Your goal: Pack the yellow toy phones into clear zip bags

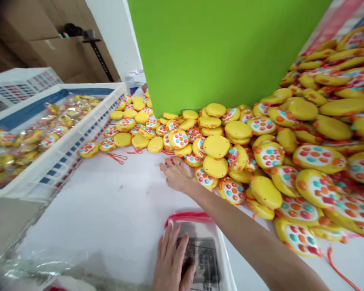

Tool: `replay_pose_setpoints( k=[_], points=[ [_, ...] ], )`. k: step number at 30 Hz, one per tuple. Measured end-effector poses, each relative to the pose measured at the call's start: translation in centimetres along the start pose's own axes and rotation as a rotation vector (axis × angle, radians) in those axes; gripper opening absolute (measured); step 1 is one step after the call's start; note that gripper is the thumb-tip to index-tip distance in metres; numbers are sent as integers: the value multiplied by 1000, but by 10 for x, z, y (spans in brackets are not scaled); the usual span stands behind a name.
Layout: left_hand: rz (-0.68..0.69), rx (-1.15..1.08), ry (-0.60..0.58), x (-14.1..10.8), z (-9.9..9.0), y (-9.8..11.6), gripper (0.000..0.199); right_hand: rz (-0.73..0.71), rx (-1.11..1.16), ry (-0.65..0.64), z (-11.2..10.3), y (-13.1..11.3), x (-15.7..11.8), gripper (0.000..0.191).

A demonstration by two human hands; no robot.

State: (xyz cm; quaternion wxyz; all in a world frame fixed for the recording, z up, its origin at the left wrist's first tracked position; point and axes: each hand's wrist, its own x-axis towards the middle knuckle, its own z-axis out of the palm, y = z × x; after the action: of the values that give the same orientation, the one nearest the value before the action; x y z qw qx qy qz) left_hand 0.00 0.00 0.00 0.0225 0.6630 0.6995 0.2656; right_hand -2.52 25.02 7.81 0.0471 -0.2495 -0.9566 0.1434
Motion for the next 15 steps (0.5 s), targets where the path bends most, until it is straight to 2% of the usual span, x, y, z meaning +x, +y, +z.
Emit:
replay_pose_setpoints(
  k=[3, 6, 8, 11, 14, 15],
  points=[
    [48, -1, -60, 8, -4, 1, 61, 25, 20, 56, -24, 5, -33, 57],
    [-26, -10, -93, 11, -5, -2, 64, 96, 35, 136, -39, 7, -104, 37],
    [-97, -24, -83, 9, -6, -6, 63, 184, 30, 178, -32, 11, -159, 33],
    [-164, -75, -36, 5, -8, -11, 61, 271, 0, 225, -2, 17, -235, 38],
    [-228, -144, -55, 3, -11, -10, 61, 255, 52, 179, 18, 17, -302, 45],
    [-262, -164, -67, 3, -12, -9, 61, 212, 124, 95, 18, 16, -323, 43]
  ],
)
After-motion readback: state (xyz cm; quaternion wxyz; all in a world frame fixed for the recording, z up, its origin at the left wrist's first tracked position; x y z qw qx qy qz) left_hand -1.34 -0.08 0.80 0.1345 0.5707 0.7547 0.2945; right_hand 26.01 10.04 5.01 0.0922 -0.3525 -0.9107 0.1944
